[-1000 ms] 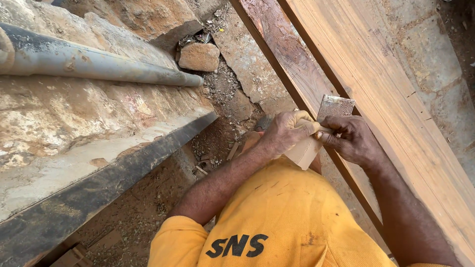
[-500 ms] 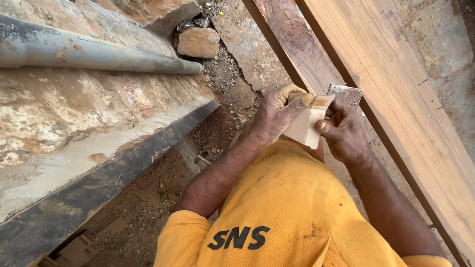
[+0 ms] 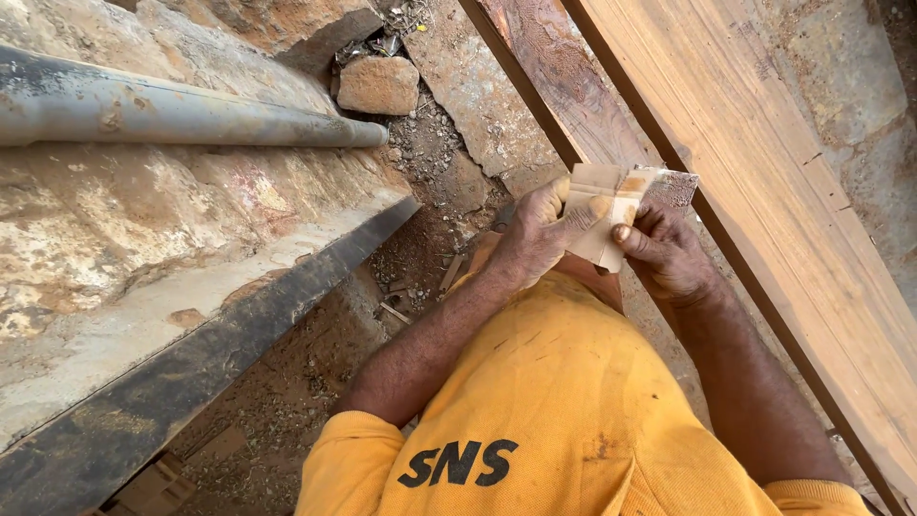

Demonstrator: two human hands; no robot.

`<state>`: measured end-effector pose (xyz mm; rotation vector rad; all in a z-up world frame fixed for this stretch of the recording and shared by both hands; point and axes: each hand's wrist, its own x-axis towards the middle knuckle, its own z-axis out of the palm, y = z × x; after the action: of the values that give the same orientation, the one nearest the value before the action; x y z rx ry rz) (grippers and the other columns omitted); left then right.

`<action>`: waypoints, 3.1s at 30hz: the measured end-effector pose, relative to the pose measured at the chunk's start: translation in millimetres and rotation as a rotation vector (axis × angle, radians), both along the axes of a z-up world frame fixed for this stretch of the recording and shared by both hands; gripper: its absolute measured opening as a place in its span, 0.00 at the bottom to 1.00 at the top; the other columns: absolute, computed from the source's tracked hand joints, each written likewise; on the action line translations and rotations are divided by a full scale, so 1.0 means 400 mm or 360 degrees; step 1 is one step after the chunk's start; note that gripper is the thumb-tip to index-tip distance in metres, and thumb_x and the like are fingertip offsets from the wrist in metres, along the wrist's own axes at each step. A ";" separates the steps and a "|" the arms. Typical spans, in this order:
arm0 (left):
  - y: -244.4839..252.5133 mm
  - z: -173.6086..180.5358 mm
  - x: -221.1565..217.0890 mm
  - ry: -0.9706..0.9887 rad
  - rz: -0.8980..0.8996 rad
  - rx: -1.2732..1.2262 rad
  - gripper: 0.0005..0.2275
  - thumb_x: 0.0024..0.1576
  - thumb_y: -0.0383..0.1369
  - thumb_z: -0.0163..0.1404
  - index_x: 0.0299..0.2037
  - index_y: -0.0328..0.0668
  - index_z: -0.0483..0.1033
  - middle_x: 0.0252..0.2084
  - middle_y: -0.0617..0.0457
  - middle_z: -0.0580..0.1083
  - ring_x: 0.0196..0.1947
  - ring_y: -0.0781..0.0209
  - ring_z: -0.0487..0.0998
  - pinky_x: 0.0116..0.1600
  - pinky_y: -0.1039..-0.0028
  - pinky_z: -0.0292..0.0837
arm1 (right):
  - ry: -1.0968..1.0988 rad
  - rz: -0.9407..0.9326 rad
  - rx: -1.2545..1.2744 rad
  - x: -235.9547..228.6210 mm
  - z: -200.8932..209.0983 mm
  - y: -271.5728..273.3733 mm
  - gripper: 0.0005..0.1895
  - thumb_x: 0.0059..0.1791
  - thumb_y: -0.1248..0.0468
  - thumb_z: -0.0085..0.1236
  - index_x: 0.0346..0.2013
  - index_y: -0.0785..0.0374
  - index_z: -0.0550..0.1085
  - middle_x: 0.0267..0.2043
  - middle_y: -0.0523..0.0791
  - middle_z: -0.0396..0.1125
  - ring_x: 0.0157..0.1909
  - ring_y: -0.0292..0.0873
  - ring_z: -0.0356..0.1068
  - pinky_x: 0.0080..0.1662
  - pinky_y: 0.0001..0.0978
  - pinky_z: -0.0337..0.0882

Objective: The person applies wood filler to a long wooden plank and sands it in a workshop.

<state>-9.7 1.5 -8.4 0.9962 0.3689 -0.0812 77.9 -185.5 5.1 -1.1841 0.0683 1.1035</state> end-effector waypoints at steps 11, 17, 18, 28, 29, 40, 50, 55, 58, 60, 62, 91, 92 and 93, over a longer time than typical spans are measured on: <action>-0.051 -0.041 -0.006 0.0039 0.0337 -0.0149 0.17 0.66 0.38 0.54 0.53 0.27 0.73 0.42 0.47 0.77 0.40 0.67 0.78 0.44 0.75 0.81 | -0.0448 0.0024 -0.0206 -0.016 0.025 0.037 0.13 0.53 0.62 0.63 0.49 0.64 0.79 0.44 0.46 0.76 0.47 0.39 0.74 0.54 0.38 0.77; -0.002 -0.029 -0.013 0.0059 0.0102 -0.0116 0.16 0.64 0.39 0.55 0.51 0.30 0.74 0.40 0.46 0.77 0.37 0.64 0.79 0.39 0.71 0.81 | -0.0207 0.0085 -0.0248 0.005 0.018 0.023 0.14 0.50 0.62 0.61 0.48 0.63 0.78 0.44 0.45 0.76 0.48 0.40 0.75 0.55 0.39 0.76; 0.010 -0.021 -0.017 0.0064 -0.0003 0.0023 0.17 0.62 0.39 0.56 0.51 0.31 0.74 0.40 0.45 0.78 0.39 0.63 0.81 0.42 0.69 0.84 | -0.0102 0.0110 -0.0226 0.007 -0.004 0.012 0.14 0.49 0.61 0.61 0.48 0.63 0.78 0.44 0.45 0.76 0.48 0.41 0.75 0.55 0.40 0.76; -0.013 -0.056 -0.037 0.0164 -0.0173 0.0190 0.18 0.64 0.42 0.57 0.44 0.27 0.79 0.39 0.41 0.80 0.38 0.61 0.81 0.44 0.67 0.85 | -0.0348 0.0213 -0.0227 -0.001 -0.055 -0.001 0.12 0.51 0.62 0.62 0.48 0.61 0.79 0.40 0.45 0.76 0.42 0.37 0.73 0.48 0.36 0.76; -0.018 -0.043 -0.035 0.0118 -0.0032 0.0088 0.18 0.63 0.43 0.56 0.48 0.30 0.78 0.40 0.43 0.79 0.38 0.62 0.80 0.44 0.69 0.83 | -0.0493 0.0258 -0.0273 0.000 -0.065 -0.008 0.10 0.51 0.62 0.62 0.46 0.62 0.79 0.37 0.46 0.76 0.37 0.37 0.72 0.43 0.36 0.77; 0.002 0.010 -0.020 0.0251 0.0223 0.0403 0.18 0.63 0.44 0.53 0.44 0.31 0.78 0.29 0.50 0.76 0.26 0.67 0.78 0.30 0.75 0.81 | -0.0746 0.0088 -0.0065 -0.021 0.026 0.061 0.14 0.48 0.58 0.67 0.45 0.59 0.78 0.42 0.43 0.75 0.45 0.37 0.76 0.50 0.34 0.80; -0.003 0.002 -0.012 0.0024 0.0198 0.0774 0.17 0.65 0.44 0.51 0.47 0.35 0.77 0.33 0.52 0.79 0.33 0.70 0.81 0.36 0.77 0.80 | -0.0611 0.0243 -0.0227 -0.024 -0.007 0.014 0.10 0.49 0.62 0.67 0.42 0.61 0.80 0.39 0.45 0.76 0.41 0.37 0.75 0.48 0.35 0.78; -0.015 -0.045 -0.015 0.0295 0.0284 0.0647 0.16 0.64 0.42 0.53 0.47 0.34 0.79 0.34 0.50 0.79 0.33 0.67 0.78 0.38 0.75 0.79 | -0.1494 0.0462 -0.0606 -0.033 -0.013 0.025 0.04 0.53 0.63 0.65 0.40 0.59 0.80 0.35 0.44 0.77 0.32 0.33 0.76 0.34 0.31 0.76; 0.038 -0.058 0.011 0.0242 0.0432 0.0460 0.17 0.64 0.42 0.54 0.50 0.32 0.79 0.37 0.48 0.79 0.34 0.65 0.80 0.37 0.75 0.81 | -0.2091 0.0479 -0.0484 -0.049 0.006 0.037 0.06 0.51 0.62 0.67 0.39 0.60 0.80 0.30 0.45 0.76 0.24 0.32 0.72 0.22 0.28 0.71; 0.109 -0.073 0.029 0.1012 0.1091 0.0100 0.17 0.59 0.40 0.52 0.51 0.36 0.74 0.36 0.49 0.78 0.29 0.62 0.81 0.27 0.73 0.83 | -0.2406 0.0426 -0.0285 -0.090 0.029 0.031 0.07 0.51 0.63 0.68 0.42 0.58 0.78 0.31 0.44 0.75 0.29 0.33 0.73 0.25 0.27 0.74; 0.170 -0.139 -0.010 0.0861 0.1127 0.0256 0.16 0.60 0.40 0.53 0.50 0.34 0.75 0.36 0.48 0.78 0.29 0.62 0.80 0.26 0.74 0.80 | -0.2443 0.0380 -0.0302 -0.058 0.006 0.025 0.07 0.54 0.65 0.67 0.44 0.60 0.77 0.35 0.45 0.76 0.32 0.34 0.74 0.28 0.28 0.76; 0.262 -0.430 -0.446 0.1811 0.0517 0.1264 0.14 0.61 0.42 0.54 0.44 0.37 0.81 0.34 0.48 0.80 0.33 0.57 0.80 0.41 0.63 0.76 | -0.1476 -0.0160 -0.1031 0.483 -0.200 0.265 0.06 0.56 0.67 0.65 0.46 0.64 0.81 0.42 0.51 0.77 0.39 0.40 0.78 0.39 0.31 0.80; 0.291 -0.440 -0.429 0.1820 0.0453 0.1341 0.14 0.60 0.41 0.55 0.46 0.38 0.81 0.35 0.48 0.80 0.33 0.58 0.80 0.42 0.64 0.76 | -0.1501 -0.0113 -0.1080 0.488 -0.214 0.291 0.05 0.55 0.66 0.65 0.45 0.64 0.82 0.41 0.50 0.78 0.37 0.40 0.78 0.37 0.31 0.79; 0.304 -0.446 -0.423 0.1841 0.0393 0.1406 0.14 0.59 0.41 0.56 0.47 0.40 0.80 0.35 0.49 0.81 0.34 0.60 0.80 0.43 0.65 0.75 | -0.1522 -0.0046 -0.1127 0.489 -0.229 0.313 0.05 0.55 0.66 0.66 0.43 0.64 0.82 0.40 0.49 0.78 0.34 0.39 0.78 0.35 0.32 0.78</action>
<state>-178.8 123.1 -186.9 1.6978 1.6862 -0.2876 273.4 -60.1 -86.5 -2.2365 -0.2852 0.3780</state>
